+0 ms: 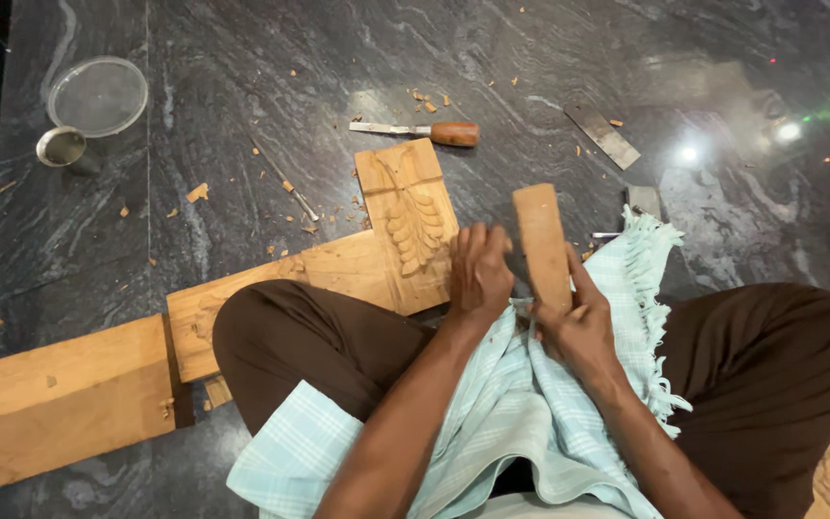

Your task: The person carves a decorative pattern into a rectangular wooden block using a chisel and a wooden mallet. They repeatedly strike the chisel to shape the wood, occasionally pausing to inspect the work.

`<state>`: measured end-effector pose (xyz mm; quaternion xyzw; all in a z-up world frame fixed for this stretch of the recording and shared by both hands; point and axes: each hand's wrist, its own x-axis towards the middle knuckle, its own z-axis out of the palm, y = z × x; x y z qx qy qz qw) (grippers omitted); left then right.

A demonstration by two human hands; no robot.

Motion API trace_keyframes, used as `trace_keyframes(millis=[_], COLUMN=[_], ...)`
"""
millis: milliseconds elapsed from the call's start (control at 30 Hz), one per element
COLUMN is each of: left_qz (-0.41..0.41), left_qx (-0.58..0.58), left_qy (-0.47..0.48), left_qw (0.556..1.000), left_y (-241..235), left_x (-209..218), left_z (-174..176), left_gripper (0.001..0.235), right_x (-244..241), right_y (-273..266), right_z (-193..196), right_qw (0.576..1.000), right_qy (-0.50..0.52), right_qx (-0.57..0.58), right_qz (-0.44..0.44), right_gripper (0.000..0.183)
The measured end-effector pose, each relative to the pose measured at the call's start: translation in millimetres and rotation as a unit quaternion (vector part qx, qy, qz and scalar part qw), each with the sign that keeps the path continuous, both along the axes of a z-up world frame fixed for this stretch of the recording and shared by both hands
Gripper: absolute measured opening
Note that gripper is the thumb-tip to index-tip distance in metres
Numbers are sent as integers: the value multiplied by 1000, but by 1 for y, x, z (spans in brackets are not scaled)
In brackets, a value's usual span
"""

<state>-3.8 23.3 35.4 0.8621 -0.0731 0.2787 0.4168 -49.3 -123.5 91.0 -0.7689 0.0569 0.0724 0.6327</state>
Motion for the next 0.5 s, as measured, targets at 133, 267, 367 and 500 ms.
trace_keyframes(millis=[133, 267, 367, 500], left_qz=[-33, -51, -40, -29], left_qx=[-10, -75, -154, -181], left_qy=[-30, -8, 28, 64], left_qw=[999, 996, 987, 981], left_y=[-5, -10, -10, 0], left_x=[-9, -4, 2, 9], left_z=[11, -4, -21, -26], left_gripper=[5, 7, 13, 14], right_x=[6, 9, 10, 16], right_y=[-3, -9, -16, -19], right_z=[4, -5, -19, -28], right_qw=[997, 997, 996, 994], right_qy=[-4, 5, 8, 39], right_qx=[55, 43, 74, 64], right_qz=[-51, -65, -57, -85], right_gripper=[88, 89, 87, 86])
